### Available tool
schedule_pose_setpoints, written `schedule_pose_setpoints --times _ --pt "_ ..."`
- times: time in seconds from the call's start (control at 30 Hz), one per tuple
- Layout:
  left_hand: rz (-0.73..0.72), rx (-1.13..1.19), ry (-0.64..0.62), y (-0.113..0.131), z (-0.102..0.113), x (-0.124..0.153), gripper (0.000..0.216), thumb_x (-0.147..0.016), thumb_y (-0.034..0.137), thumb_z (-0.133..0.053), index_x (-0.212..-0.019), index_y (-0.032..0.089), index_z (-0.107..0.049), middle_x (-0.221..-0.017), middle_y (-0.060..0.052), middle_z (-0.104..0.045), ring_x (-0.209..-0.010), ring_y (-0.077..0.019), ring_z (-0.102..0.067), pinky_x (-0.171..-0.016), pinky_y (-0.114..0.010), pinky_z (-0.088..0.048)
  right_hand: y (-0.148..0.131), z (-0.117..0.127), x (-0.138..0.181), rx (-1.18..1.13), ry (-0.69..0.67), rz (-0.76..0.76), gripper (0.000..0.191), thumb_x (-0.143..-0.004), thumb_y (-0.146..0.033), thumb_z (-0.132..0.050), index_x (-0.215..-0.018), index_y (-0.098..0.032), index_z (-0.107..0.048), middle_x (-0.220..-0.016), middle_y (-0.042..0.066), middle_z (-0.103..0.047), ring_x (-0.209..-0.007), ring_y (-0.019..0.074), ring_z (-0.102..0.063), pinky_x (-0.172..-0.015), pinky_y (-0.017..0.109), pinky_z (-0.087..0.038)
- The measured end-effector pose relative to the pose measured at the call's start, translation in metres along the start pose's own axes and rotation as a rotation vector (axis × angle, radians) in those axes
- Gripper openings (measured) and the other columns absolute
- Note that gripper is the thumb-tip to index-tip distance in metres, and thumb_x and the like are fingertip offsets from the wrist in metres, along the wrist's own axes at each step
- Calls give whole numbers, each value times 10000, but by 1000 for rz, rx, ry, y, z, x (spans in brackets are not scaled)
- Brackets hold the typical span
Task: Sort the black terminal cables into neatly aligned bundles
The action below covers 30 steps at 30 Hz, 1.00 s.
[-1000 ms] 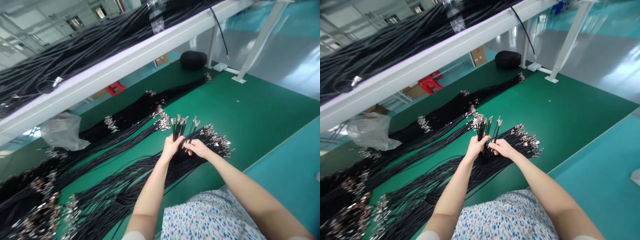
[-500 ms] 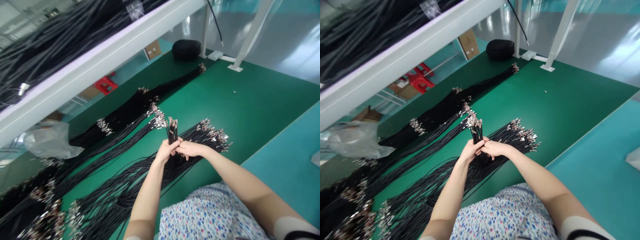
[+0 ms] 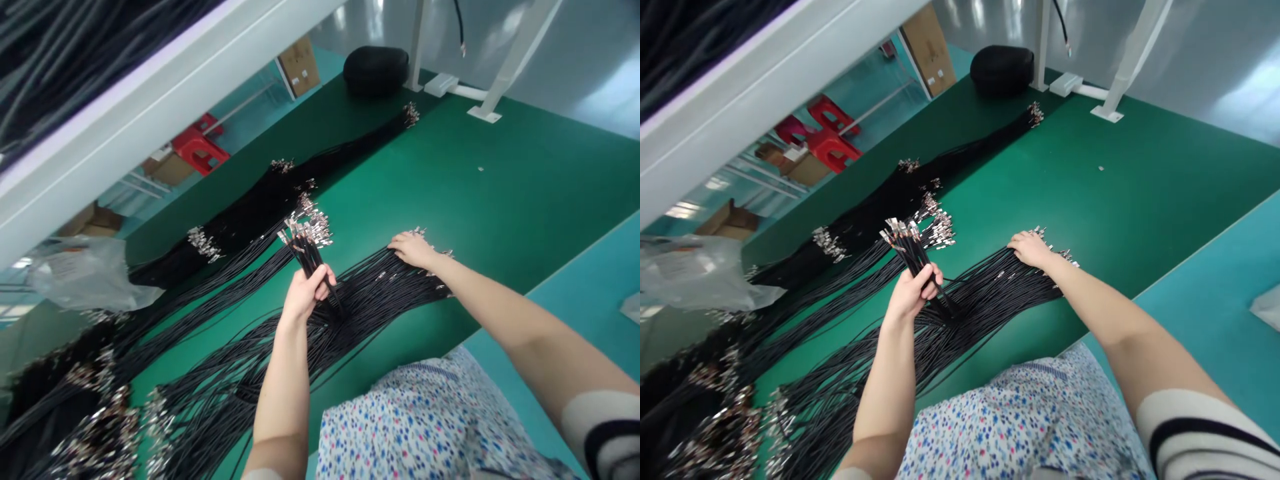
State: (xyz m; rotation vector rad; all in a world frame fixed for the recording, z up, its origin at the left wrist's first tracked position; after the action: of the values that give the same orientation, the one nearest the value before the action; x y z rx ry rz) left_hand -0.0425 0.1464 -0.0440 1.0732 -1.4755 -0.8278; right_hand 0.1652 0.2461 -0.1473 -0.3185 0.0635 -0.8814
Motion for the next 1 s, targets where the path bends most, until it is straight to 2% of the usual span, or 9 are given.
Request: schedule_pose_setpoints --times 0.07,0.17,0.3,0.53,0.6,0.77,0.9,1.0 --pt "-7 -34 5 9 2 -2 307 -722 408 -636 -708 112 -557 -599 -12 -582 -338 -3 -299 -346 -174 -264 -7 -3 -8 105 -107 74 261 -786 -156 -473 -970 -186 -656 -1014 93 -625 -972 235 -503 -807 363 -311" --pt "-44 -67 43 28 12 -1 304 -709 407 -646 -706 114 -562 -601 -14 -584 -334 -2 -300 -338 -174 -262 -12 -4 -18 202 -241 102 220 -740 -158 -522 -919 -156 -651 -953 108 -632 -911 225 -525 -769 345 -292" --pt "-96 -64 107 44 27 3 284 -711 392 -647 -714 121 -563 -606 -10 -586 -331 -3 -300 -335 -174 -264 -8 -11 -27 116 -427 50 206 -747 -249 -562 -917 -190 -662 -981 86 -637 -924 222 -548 -723 312 -317" --pt "-47 -94 26 27 11 2 312 -734 412 -623 -715 106 -565 -616 -22 -591 -343 -6 -317 -351 -181 -291 -24 -12 -37 186 -523 76 181 -719 -116 -529 -824 -156 -671 -911 107 -661 -826 204 -576 -669 306 -330" --pt "-51 -110 14 23 6 0 317 -741 412 -617 -709 101 -565 -621 -27 -593 -348 -8 -329 -356 -184 -299 -27 -2 -37 195 -490 82 183 -748 -119 -504 -825 -172 -661 -870 88 -668 -787 190 -572 -687 318 -320" --pt "-55 -140 16 16 0 -19 322 -728 417 -621 -711 101 -561 -611 -33 -602 -344 -14 -336 -349 -184 -286 -41 42 -35 216 -263 133 212 -834 -170 -435 -911 -202 -629 -790 62 -656 -735 175 -540 -769 378 -291" --pt "-41 -203 55 8 -10 -50 301 -709 402 -626 -690 111 -551 -574 -27 -599 -312 -19 -315 -328 -192 -255 -70 71 -28 263 -57 177 199 -761 -106 -496 -827 -201 -658 -804 81 -629 -856 233 -519 -910 523 -201" --pt "-73 -338 99 0 -20 -71 288 -714 398 -618 -651 130 -534 -415 36 -481 -293 -36 -321 -336 -189 -241 -98 92 -23 141 124 216 233 -749 -68 -488 -785 -209 -670 -789 77 -605 -914 249 -491 -978 569 -122"
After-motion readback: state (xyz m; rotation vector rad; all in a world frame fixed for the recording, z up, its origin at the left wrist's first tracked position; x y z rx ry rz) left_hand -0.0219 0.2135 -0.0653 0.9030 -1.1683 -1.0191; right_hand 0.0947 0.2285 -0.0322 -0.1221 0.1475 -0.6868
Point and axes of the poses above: each hand's wrist, its own x-axis away from the middle knuckle, its own z-axis out of the back of the hand, y = z × x, the point moved 9 cm from there along -x, towards the middle knuckle
